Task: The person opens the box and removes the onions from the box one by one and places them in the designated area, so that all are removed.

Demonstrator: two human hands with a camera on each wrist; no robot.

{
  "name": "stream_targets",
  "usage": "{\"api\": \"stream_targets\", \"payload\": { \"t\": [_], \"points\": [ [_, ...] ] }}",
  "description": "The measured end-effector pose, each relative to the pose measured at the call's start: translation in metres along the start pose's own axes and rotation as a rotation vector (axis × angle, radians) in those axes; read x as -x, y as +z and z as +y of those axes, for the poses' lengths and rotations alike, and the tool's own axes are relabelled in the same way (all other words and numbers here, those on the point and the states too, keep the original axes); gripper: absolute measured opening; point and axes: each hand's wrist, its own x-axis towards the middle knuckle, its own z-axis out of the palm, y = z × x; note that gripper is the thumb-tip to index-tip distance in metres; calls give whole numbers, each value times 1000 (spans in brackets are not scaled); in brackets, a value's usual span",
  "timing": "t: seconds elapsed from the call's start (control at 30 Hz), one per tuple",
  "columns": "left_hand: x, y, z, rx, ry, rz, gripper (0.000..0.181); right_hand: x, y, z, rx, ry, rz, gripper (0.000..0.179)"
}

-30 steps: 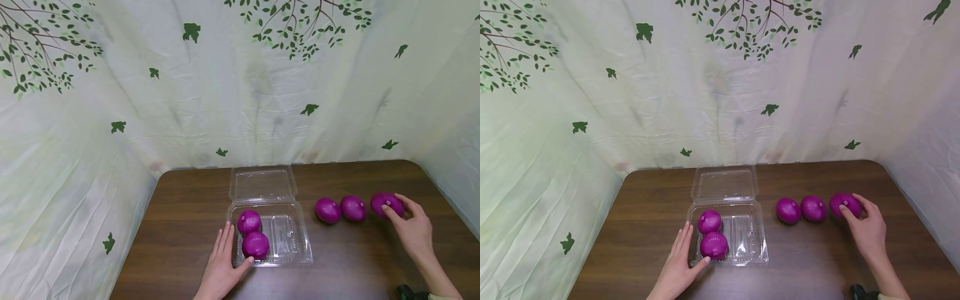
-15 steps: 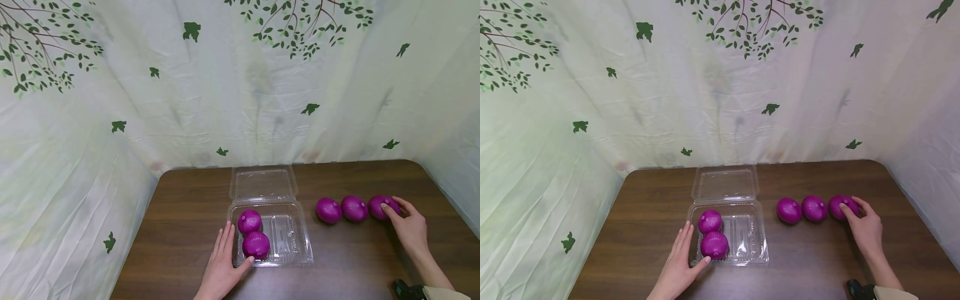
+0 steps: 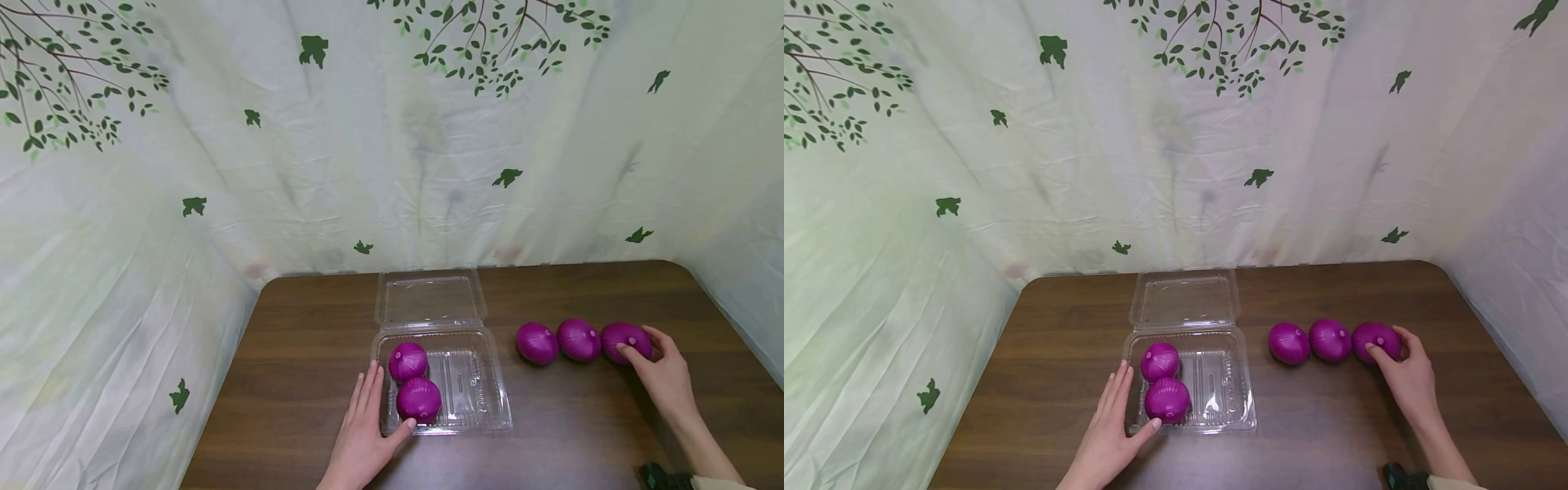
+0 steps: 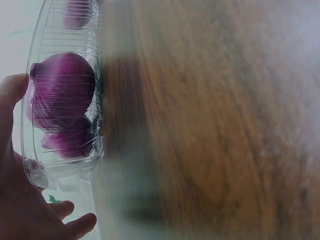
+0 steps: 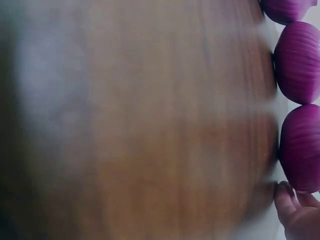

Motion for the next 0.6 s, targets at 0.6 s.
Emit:
{"api": "stream_targets", "payload": {
  "t": [0.6],
  "points": [
    [0, 0, 0, 2, -15, -15, 103, 18, -6, -2, 7, -99, 78, 77]
  ]
}}
